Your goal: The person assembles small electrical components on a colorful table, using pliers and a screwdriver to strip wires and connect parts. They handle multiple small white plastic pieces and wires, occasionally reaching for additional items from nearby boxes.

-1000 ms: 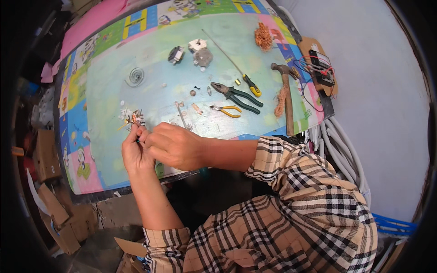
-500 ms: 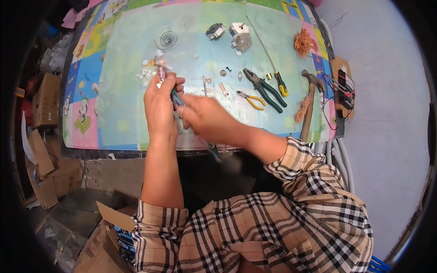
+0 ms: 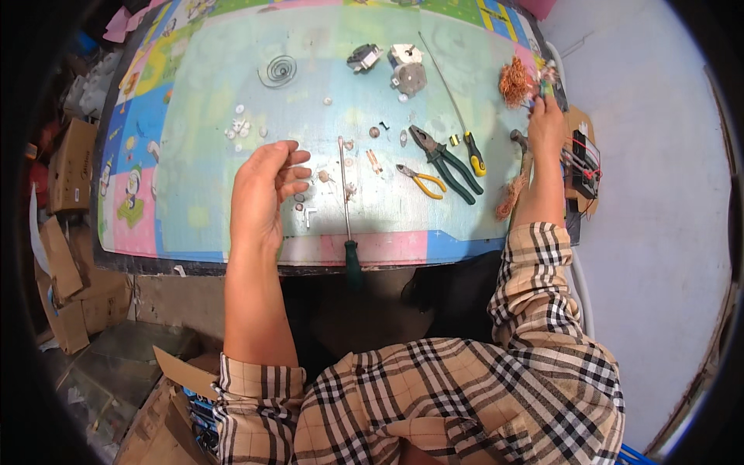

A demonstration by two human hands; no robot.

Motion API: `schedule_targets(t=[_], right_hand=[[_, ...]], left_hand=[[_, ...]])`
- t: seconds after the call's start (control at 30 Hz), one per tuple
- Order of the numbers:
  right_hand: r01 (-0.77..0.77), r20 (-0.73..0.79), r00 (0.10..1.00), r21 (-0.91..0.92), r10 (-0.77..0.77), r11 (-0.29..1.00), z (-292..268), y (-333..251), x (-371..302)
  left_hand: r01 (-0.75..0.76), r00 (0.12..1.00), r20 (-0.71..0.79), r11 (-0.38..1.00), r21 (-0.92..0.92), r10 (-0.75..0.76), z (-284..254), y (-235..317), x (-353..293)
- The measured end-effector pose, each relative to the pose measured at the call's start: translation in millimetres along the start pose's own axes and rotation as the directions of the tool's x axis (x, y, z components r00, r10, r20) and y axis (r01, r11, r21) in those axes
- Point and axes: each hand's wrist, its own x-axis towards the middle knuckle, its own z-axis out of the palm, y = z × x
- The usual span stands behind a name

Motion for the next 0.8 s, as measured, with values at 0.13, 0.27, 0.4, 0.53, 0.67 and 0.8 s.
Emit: schedule_targets(t=[0.13, 0.27, 0.4, 0.53, 0.67, 0.8], right_hand=[[-0.047, -0.093, 0.995, -0.304, 0.020, 0.951, 13.1, 52.8, 1.6], [0.037, -0.160, 0.984, -0.252, -0.080, 0.967, 16.5, 33.6, -2.6], [0.217, 0.174, 0.961, 0.023, -0.217, 0.976, 9.7, -14.8, -10.4], [0.217, 0.529, 0.794, 0.211, -0.298, 0.953, 24.7, -63.9, -47.5], [0.302, 0.681, 0.676, 0.092, -0.281, 0.949, 43.5, -88.6, -75.7], [0.389, 0.607, 0.746, -0.063, -0.274, 0.919, 64.9, -87.5, -89.6]], left_hand=[[-0.027, 1.000, -0.006, 0.999, -0.024, 0.027, -4.3, -1.6, 2.5], [-0.067, 0.997, -0.053, 0.995, -0.069, 0.063, -9.4, 3.3, 2.6], [-0.101, 0.991, -0.100, 0.988, -0.121, 0.089, -19.3, 3.3, 7.9], [-0.122, 0.983, -0.154, 0.981, -0.148, 0.099, -26.6, 5.5, 8.5], [-0.139, 0.979, -0.174, 0.976, -0.170, 0.109, -30.2, 6.7, 7.2], [-0.136, 0.980, -0.171, 0.974, -0.179, 0.106, -27.5, 10.4, 5.5]])
